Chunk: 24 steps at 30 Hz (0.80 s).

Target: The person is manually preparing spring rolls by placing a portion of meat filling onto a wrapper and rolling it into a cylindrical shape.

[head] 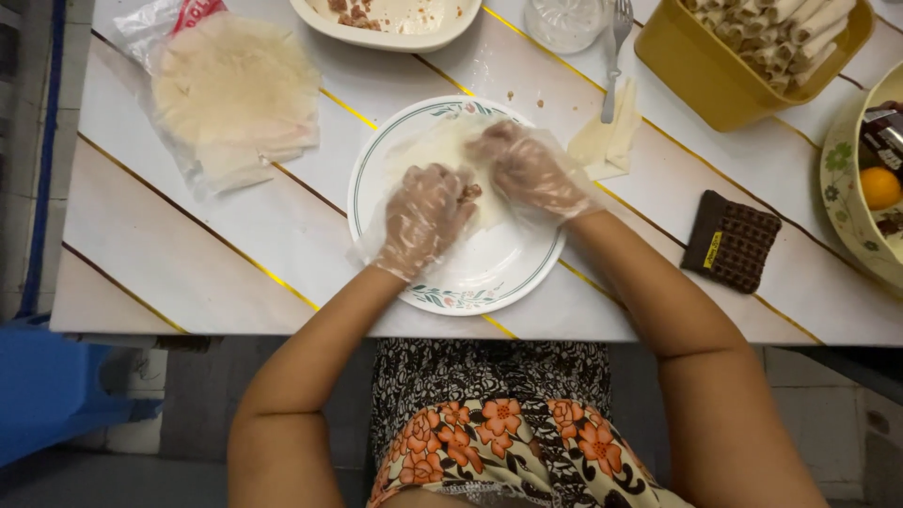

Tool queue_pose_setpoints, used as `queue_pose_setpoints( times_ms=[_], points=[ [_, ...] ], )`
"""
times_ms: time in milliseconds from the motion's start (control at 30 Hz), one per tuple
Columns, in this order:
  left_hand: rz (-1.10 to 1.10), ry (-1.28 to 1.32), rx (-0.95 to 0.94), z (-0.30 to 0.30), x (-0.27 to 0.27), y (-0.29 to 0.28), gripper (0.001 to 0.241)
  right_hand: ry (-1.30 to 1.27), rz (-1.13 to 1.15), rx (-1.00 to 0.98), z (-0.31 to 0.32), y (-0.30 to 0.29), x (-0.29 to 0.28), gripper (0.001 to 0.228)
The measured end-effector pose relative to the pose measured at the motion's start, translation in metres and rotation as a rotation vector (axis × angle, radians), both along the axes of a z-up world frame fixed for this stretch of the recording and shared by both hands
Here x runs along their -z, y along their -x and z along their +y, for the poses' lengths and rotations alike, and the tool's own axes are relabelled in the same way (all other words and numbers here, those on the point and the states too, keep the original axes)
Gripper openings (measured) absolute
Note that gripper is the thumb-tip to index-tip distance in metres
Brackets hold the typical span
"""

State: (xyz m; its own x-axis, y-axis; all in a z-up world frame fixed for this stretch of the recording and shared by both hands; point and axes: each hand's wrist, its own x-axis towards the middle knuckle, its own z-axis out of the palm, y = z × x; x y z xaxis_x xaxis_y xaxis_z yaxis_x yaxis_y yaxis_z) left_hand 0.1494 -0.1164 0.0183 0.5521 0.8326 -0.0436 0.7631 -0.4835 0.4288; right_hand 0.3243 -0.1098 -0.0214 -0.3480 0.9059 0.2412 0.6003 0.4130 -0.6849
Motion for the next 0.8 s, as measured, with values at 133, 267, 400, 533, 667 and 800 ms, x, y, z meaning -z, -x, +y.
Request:
queue_pose_setpoints(
  times_ms=[133,267,400,533,667,800],
  points=[
    [0.045,0.001,-0.012,0.008,0.044,-0.009,0.025,0.319,0.174,0.108,0.009,0.004,0.028,0.023],
    [-0.095,0.084,0.006,-0.003,0.024,0.002,0.029,0.028,0.034,-0.130,-0.008,-0.005,-0.011,0.011],
    [-0.134,0.052,0.002,0.011,0.056,0.010,0.018,0.073,0.072,-0.067,-0.012,0.002,-0.008,0.009],
    [-0.068,-0.005,0.035,0.013,0.058,0.008,0.012,0.122,0.087,-0.067,-0.009,0.002,0.006,0.012],
    [-0.160,0.029,0.010,0.003,0.030,0.014,0.016,0.150,0.155,0.013,-0.010,0.000,0.007,0.020],
    [-0.235,0.141,0.000,0.013,0.051,0.018,0.012,0.120,0.128,-0.110,-0.014,0.005,-0.005,0.015]
  ],
)
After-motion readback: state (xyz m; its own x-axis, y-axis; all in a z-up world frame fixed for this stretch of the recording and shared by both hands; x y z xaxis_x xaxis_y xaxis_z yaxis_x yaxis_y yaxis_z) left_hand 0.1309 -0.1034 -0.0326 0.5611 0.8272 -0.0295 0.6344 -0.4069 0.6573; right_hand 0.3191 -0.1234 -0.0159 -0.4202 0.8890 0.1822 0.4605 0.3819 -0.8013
